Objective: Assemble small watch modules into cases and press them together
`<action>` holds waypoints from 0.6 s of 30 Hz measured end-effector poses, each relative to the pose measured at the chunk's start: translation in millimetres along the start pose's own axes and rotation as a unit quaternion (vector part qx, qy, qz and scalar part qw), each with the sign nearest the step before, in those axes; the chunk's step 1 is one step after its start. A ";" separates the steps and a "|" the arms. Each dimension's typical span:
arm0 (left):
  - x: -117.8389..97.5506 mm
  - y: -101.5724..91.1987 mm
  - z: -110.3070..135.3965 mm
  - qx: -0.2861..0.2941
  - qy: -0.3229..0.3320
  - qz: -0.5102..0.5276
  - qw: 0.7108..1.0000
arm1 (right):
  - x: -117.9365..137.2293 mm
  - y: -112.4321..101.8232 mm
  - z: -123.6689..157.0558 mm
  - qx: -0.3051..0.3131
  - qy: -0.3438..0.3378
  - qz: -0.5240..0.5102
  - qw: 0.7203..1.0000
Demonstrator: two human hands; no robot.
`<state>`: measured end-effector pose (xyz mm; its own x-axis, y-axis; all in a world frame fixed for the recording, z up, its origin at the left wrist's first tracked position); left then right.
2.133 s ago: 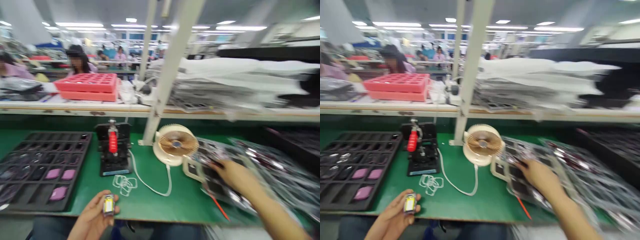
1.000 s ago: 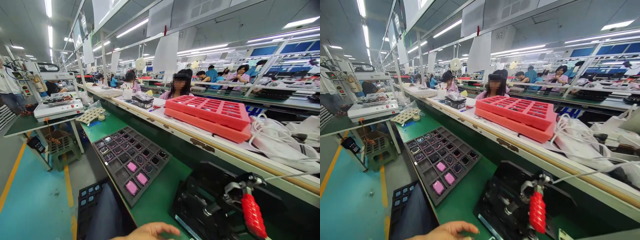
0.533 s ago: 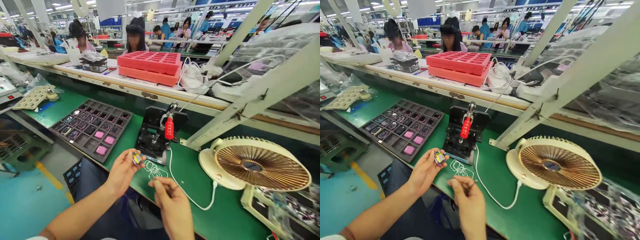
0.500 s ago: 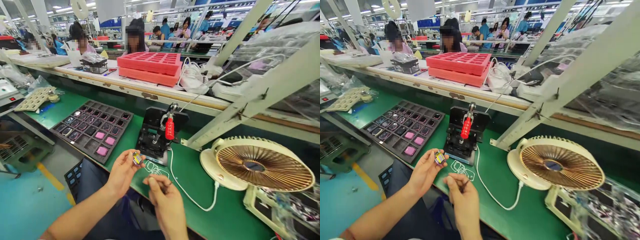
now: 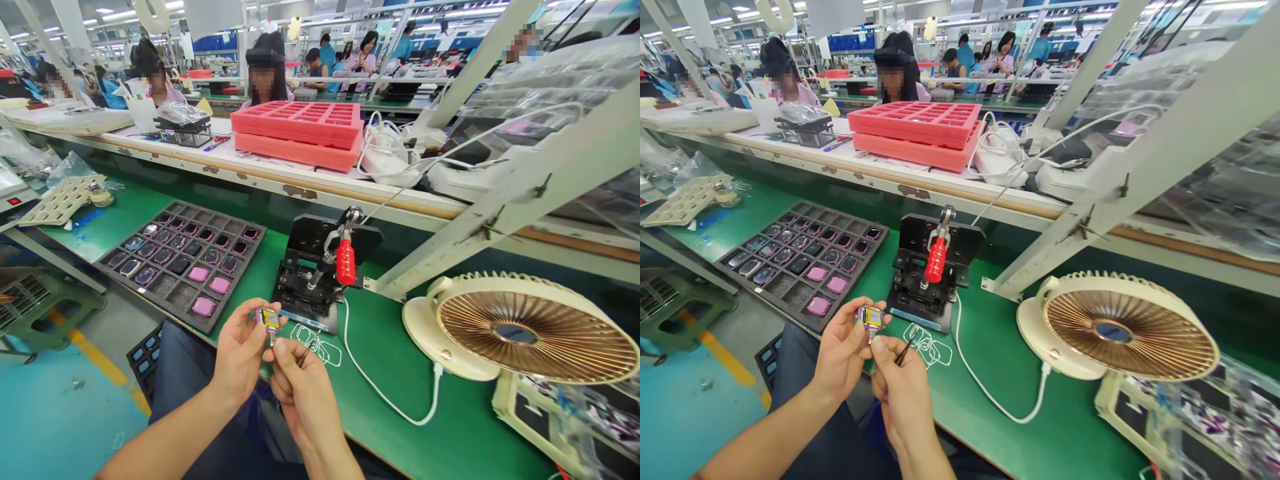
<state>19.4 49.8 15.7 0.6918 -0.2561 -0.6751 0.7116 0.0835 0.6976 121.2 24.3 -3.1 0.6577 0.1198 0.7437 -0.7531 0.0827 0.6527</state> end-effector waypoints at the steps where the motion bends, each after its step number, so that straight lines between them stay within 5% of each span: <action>1: 0.3 0.1 -0.3 0.005 0.001 0.001 1.000 | 0.5 0.1 0.3 0.002 0.000 0.000 1.000; 13: -3.8 4.5 3.2 -0.005 0.045 -0.020 0.999 | -2.2 -9.9 -3.7 -0.027 -0.071 0.080 0.994; 18: 0.5 2.0 4.6 0.009 0.057 -0.028 0.998 | 6.4 -19.5 -3.9 -0.065 -0.174 0.218 0.958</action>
<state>20.6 45.5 17.8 0.6608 -0.1491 -0.7356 0.7483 0.0542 0.6612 139.9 27.3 -11.6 0.2282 -0.1644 0.9596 -0.9385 0.2252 0.2617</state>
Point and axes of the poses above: each hand's wrist, its own z-axis away from the middle knuckle, its own y-axis out of the palm, x = y × z, the point moved 6 cm from there along -z, towards the middle knuckle, and after that the axes turned 15 degrees about -y, right-handed, at the moved point
